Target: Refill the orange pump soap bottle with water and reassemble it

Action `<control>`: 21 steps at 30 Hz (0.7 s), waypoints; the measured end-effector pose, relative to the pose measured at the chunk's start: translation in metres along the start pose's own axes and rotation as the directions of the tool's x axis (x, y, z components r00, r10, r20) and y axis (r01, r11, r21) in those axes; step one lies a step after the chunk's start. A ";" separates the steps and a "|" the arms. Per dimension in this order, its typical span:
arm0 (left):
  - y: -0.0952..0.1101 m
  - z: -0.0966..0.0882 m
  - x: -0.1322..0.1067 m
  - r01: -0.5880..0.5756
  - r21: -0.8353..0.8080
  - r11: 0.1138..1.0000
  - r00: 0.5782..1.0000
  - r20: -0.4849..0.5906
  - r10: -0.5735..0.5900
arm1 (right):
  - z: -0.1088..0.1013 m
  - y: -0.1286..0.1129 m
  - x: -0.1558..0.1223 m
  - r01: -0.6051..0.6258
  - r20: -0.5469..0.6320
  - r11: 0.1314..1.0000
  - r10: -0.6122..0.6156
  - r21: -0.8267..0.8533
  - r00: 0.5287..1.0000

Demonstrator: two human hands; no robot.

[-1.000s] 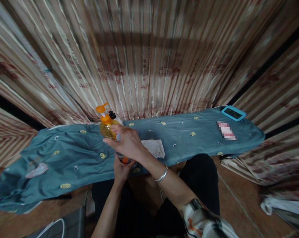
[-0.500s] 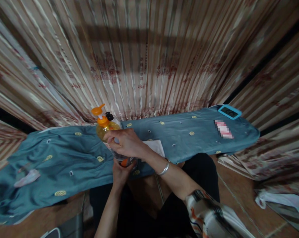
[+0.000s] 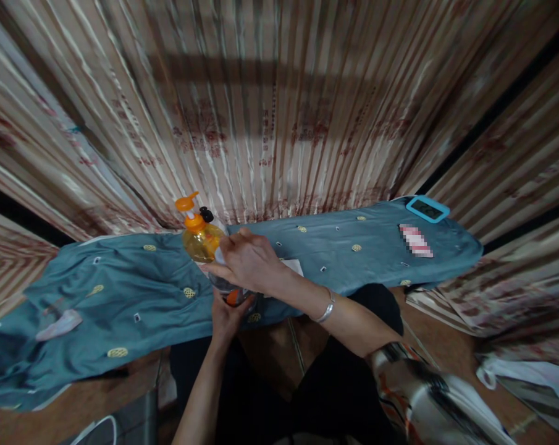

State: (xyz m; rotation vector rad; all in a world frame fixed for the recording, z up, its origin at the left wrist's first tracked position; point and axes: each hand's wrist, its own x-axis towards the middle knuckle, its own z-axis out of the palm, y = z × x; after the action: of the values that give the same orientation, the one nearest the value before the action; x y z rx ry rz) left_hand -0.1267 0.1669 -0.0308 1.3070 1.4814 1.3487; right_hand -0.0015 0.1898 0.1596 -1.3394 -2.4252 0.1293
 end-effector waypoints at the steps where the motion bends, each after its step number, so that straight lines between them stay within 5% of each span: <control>1: 0.000 0.000 0.000 0.009 -0.015 1.000 1.000 0.005 -0.009 | -0.004 -0.001 0.000 0.007 0.024 0.999 -0.006 -0.038 1.000; 10: 0.007 0.002 0.000 0.090 -0.066 0.994 0.996 0.006 -0.090 | -0.028 0.013 0.010 0.189 0.196 0.961 -0.149 -0.203 0.969; 21: 0.007 0.006 -0.006 0.040 -0.156 0.987 0.999 0.026 -0.036 | -0.038 0.023 0.015 0.355 0.322 0.903 -0.271 -0.241 0.907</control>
State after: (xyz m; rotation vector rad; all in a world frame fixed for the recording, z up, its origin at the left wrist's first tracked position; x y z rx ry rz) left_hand -0.1183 0.1623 -0.0259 1.1847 1.3488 1.3908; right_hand 0.0236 0.2116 0.1935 -1.0729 -2.9676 -0.1447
